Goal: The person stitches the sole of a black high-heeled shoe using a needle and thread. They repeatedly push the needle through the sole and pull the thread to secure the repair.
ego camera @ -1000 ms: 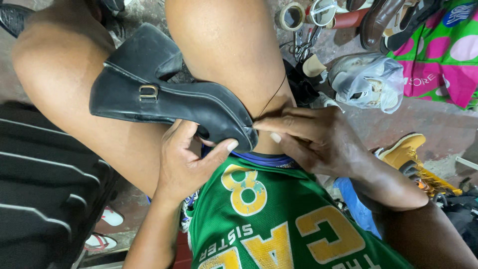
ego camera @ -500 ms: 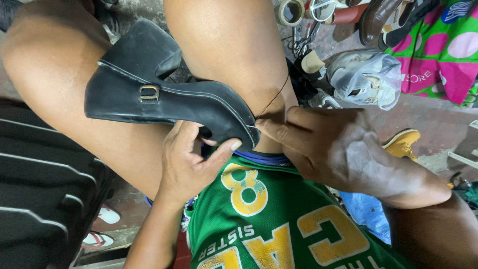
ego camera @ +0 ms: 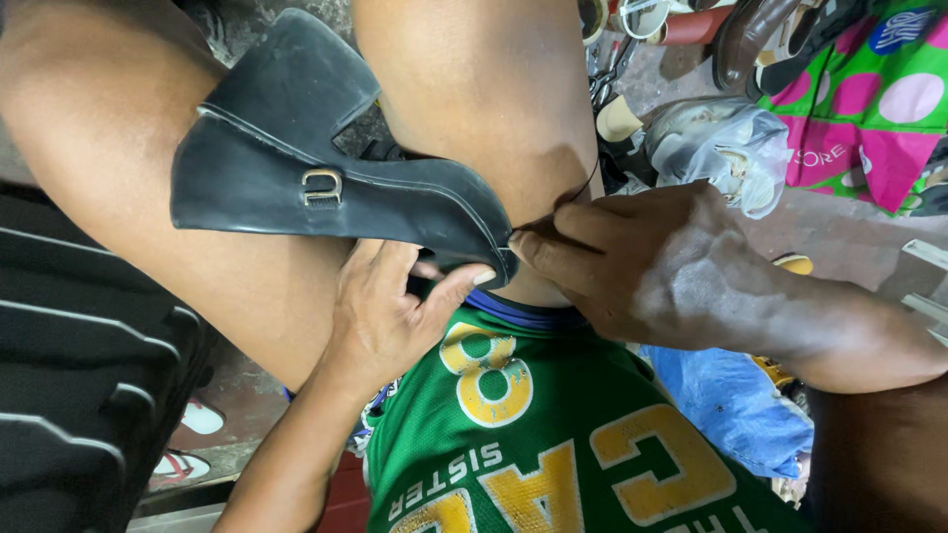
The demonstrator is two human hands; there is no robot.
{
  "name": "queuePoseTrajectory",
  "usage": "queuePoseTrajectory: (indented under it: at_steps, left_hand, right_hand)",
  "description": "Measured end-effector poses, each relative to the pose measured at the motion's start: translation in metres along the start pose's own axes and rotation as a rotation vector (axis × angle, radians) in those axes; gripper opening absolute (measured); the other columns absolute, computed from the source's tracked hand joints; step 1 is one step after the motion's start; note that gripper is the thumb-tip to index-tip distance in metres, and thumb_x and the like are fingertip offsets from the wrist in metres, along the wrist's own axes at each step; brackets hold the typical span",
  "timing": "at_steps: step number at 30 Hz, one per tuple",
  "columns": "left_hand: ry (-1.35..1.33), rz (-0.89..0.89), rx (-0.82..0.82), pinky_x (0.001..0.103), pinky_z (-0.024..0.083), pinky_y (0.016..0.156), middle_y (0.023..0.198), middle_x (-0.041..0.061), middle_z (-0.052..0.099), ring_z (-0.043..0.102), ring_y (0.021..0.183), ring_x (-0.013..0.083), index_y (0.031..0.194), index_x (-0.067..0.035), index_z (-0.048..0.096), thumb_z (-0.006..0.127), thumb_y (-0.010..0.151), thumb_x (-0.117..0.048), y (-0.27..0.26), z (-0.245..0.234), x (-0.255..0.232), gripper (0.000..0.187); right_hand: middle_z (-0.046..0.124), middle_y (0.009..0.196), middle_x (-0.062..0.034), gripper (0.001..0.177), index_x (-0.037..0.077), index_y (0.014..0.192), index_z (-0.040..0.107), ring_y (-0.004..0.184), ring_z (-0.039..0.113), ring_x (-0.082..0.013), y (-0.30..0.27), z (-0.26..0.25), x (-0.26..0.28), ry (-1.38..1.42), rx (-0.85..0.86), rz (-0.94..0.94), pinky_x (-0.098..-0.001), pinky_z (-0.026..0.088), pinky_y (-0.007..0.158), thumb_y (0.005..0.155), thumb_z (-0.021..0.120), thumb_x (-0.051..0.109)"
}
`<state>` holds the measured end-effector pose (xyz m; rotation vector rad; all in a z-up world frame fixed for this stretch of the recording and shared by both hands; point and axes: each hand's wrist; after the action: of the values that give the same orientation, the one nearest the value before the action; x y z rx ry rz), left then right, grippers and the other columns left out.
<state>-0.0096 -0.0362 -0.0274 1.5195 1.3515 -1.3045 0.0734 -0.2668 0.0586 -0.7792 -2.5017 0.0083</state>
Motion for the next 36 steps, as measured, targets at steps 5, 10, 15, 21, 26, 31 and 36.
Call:
queuePoseTrajectory:
  at_steps: [5,10,15,21,26,31,36]
  left_hand:
    - [0.023,-0.022,0.008,0.028,0.063,0.073,0.119,0.017,0.064,0.072,0.093,0.0237,0.13,0.002,0.06,0.085,0.09,-0.012,0.001,-0.002,0.0,0.049]
    - [0.019,0.001,-0.004,0.028,0.062,0.074,0.12,0.017,0.065,0.071,0.093,0.0237,0.129,0.001,0.061,0.084,0.091,-0.01,0.0,-0.004,-0.001,0.046]
    - [0.0,-0.02,-0.001,0.026,0.061,0.069,0.117,0.016,0.065,0.071,0.088,0.0203,0.125,0.0,0.062,0.085,0.089,-0.01,0.001,-0.003,0.002,0.044]
    - [-0.003,-0.014,-0.19,0.029,0.055,0.077,0.108,0.014,0.065,0.068,0.087,0.0194,0.101,0.001,0.067,0.073,0.096,-0.008,-0.019,-0.015,-0.007,0.012]
    - [0.5,-0.02,-0.555,0.033,0.049,0.088,0.115,0.016,0.064,0.064,0.104,0.0266,0.099,0.002,0.064,0.063,0.111,-0.01,-0.047,-0.05,-0.027,0.017]
    - [0.758,-0.057,-0.49,0.034,0.054,0.093,0.126,0.014,0.054,0.06,0.109,0.0268,0.125,-0.001,0.068,0.065,0.112,-0.011,-0.048,-0.055,-0.047,0.016]
    - [0.656,0.073,-0.063,0.037,0.056,0.074,0.116,0.01,0.064,0.069,0.095,0.026,0.11,-0.005,0.074,0.076,0.092,-0.014,-0.021,-0.041,-0.053,0.021]
  right_hand:
    - [0.064,0.082,-0.0027,0.026,0.005,0.105,0.072,0.066,0.068,-0.0173,0.001,0.011,-0.001,0.025,-0.03,0.007,-0.0343,0.053,0.05,0.079,0.073,0.007]
    - [0.067,0.089,-0.0051,0.018,0.006,0.098,0.067,0.071,0.07,-0.0186,0.009,0.019,-0.001,-0.005,-0.109,-0.045,-0.0343,0.054,0.054,0.081,0.069,0.004]
    - [0.068,0.09,-0.0068,0.011,0.008,0.093,0.062,0.075,0.071,-0.0222,0.013,0.026,0.001,-0.017,-0.139,-0.044,-0.0358,0.055,0.059,0.085,0.07,0.01]
    - [0.064,0.072,-0.0047,0.017,0.01,0.086,0.063,0.061,0.065,-0.0229,0.007,0.014,-0.008,0.054,-0.115,0.053,-0.0396,0.049,0.053,0.094,0.073,0.021]
    - [0.064,0.071,-0.0035,0.019,0.01,0.085,0.065,0.061,0.065,-0.0233,0.002,0.017,-0.013,0.129,-0.112,0.075,-0.0386,0.047,0.052,0.094,0.074,0.024]
    - [0.065,0.073,-0.0033,0.018,0.011,0.086,0.066,0.06,0.063,-0.0242,0.006,0.017,-0.021,0.214,-0.09,0.075,-0.0373,0.047,0.053,0.091,0.078,0.023]
    - [0.065,0.071,-0.0045,0.017,0.01,0.085,0.067,0.057,0.063,-0.0232,0.003,0.013,-0.021,0.254,-0.073,0.111,-0.037,0.046,0.052,0.088,0.081,0.019]
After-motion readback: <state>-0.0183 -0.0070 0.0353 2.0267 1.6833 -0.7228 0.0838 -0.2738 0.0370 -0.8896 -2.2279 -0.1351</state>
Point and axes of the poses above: each hand's wrist, its own y-axis towards the middle knuckle, its own z-axis out of the palm, x = y × z
